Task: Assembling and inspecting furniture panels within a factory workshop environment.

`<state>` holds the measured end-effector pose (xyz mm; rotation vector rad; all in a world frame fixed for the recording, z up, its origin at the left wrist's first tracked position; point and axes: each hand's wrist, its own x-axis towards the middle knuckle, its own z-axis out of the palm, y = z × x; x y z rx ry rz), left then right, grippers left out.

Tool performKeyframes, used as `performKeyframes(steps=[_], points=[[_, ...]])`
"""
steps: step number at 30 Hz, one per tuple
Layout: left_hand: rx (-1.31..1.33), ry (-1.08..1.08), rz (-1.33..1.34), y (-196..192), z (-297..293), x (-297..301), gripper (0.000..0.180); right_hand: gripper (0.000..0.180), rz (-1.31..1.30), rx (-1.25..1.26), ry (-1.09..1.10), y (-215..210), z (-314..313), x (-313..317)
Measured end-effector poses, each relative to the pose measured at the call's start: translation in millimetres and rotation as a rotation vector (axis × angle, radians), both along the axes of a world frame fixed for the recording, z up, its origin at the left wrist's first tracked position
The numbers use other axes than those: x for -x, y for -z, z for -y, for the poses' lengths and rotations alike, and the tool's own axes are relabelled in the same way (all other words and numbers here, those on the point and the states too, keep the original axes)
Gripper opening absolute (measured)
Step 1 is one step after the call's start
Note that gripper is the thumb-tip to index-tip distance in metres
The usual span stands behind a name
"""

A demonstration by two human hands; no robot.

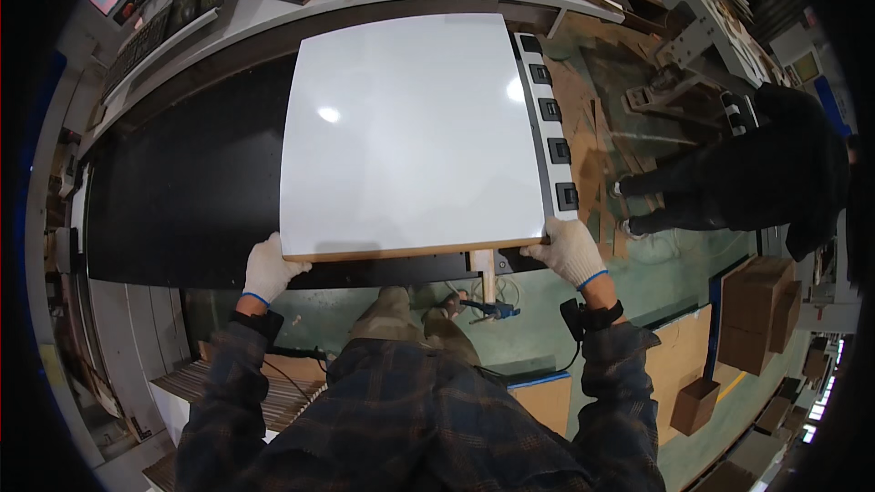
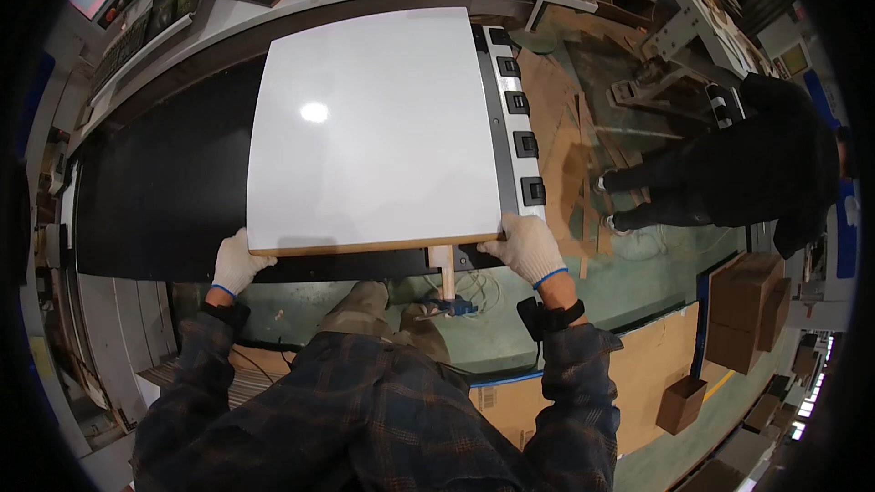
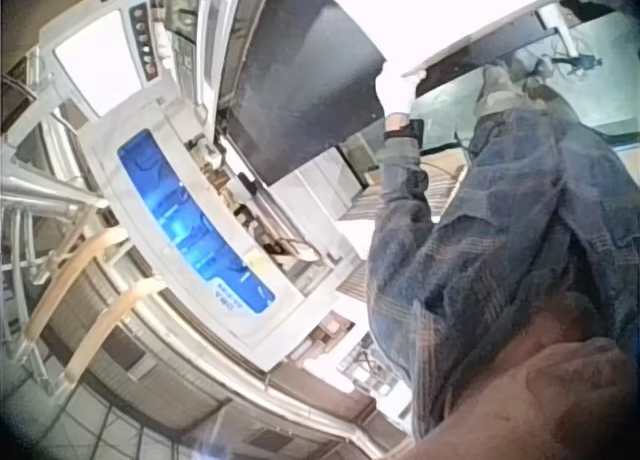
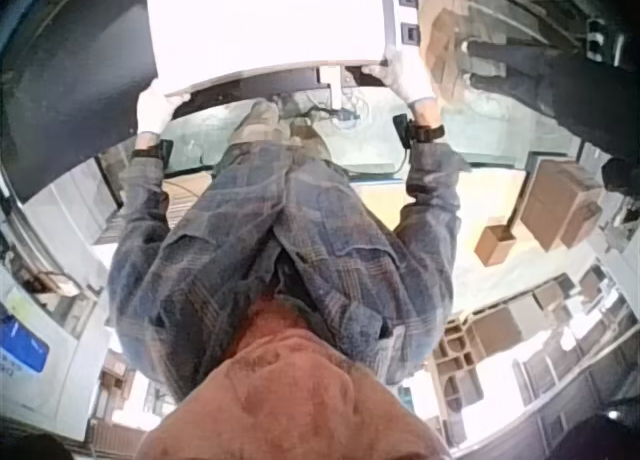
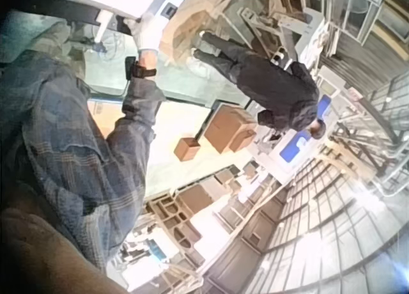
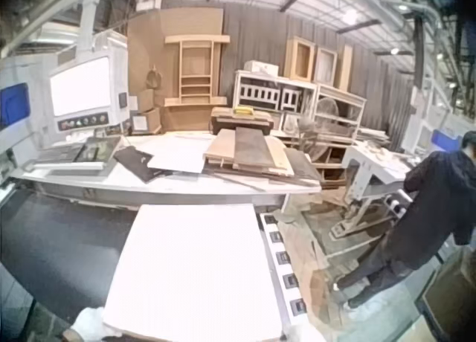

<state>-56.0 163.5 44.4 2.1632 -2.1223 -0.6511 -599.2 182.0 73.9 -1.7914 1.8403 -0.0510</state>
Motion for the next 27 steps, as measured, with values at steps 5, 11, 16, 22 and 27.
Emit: performKeyframes(steps=[5, 11, 16, 22, 27], points=[[0.011, 0.024, 0.036, -5.1, 0.2, 5.6, 0.057, 0.043, -0.006, 0.041, 0.010, 7.3, 0.1, 1.3], [0.033, 0.084, -0.045, 8.2, 0.9, -8.3, 0.056, 0.051, -0.078, 0.071, -0.005, 4.9, -2.6, -1.1], [0.149, 0.105, -0.087, 18.5, -5.7, -11.0, 0.055, 0.049, -0.049, 0.026, 0.014, 4.9, 0.1, -0.5], [0.173, 0.120, -0.312, 24.2, -4.0, -17.3, 0.048, 0.047, -0.114, 0.139, -0.051, 11.6, -2.3, 0.5], [0.111, -0.087, -0.566, 61.6, -19.8, -22.8, 0.041, 0.037, 0.021, 0.241, -0.204, 30.8, -45.0, 26.3]])
